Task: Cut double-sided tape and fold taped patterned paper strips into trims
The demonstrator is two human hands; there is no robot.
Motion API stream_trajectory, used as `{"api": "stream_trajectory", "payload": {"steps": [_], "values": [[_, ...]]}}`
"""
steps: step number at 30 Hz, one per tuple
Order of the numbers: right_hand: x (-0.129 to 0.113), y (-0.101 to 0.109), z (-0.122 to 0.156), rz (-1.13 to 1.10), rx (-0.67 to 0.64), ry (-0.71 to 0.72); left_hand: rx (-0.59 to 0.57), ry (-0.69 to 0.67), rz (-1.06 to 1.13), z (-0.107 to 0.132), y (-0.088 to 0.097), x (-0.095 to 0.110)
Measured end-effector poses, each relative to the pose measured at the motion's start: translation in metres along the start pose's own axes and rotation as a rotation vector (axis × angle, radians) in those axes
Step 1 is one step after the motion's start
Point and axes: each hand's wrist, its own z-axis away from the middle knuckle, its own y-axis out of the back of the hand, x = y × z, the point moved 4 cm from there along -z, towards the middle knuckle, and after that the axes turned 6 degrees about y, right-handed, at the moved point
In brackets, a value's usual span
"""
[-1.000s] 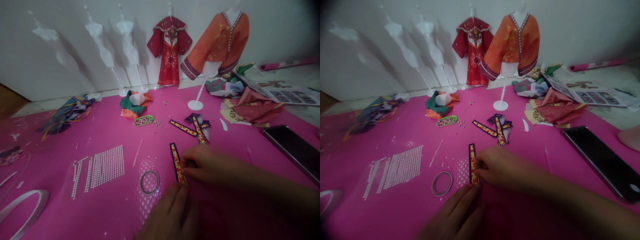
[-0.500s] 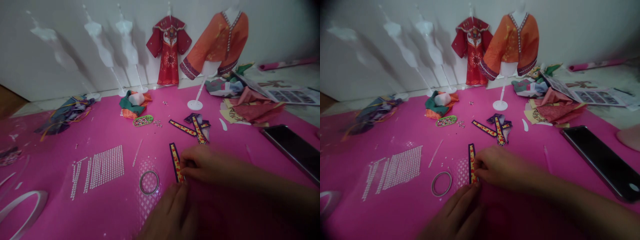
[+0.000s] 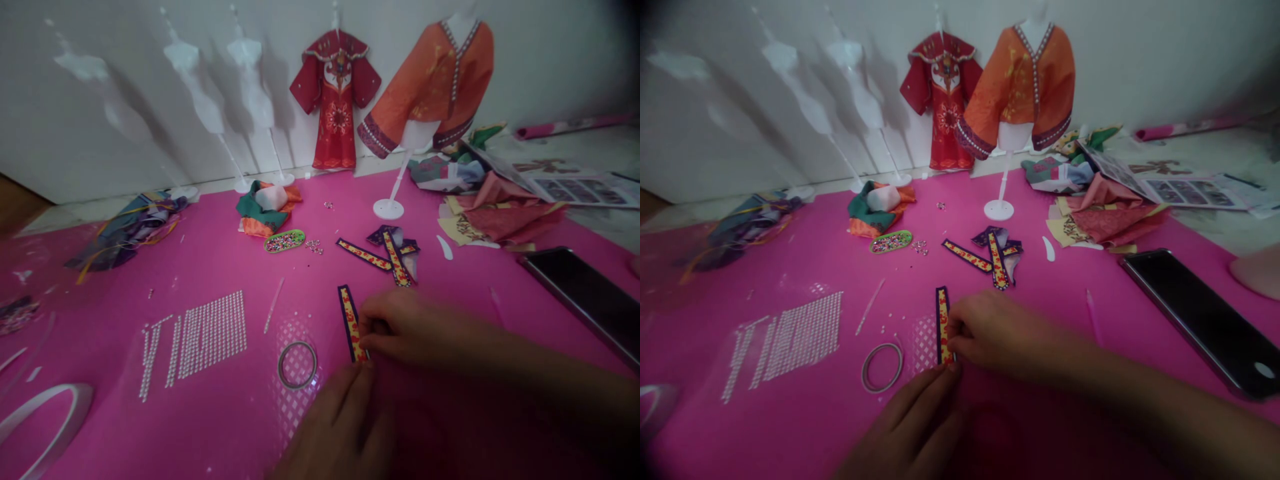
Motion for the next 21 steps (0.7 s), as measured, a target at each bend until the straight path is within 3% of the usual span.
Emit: {"api": "stream_trajectory", "payload": {"steps": [21], "values": [[0.0009,-0.0011,-0.0021,0.002,0.012,-0.017,0.009,-0.006,-0.021,-0.0002,0.0007,0.0017]]}}
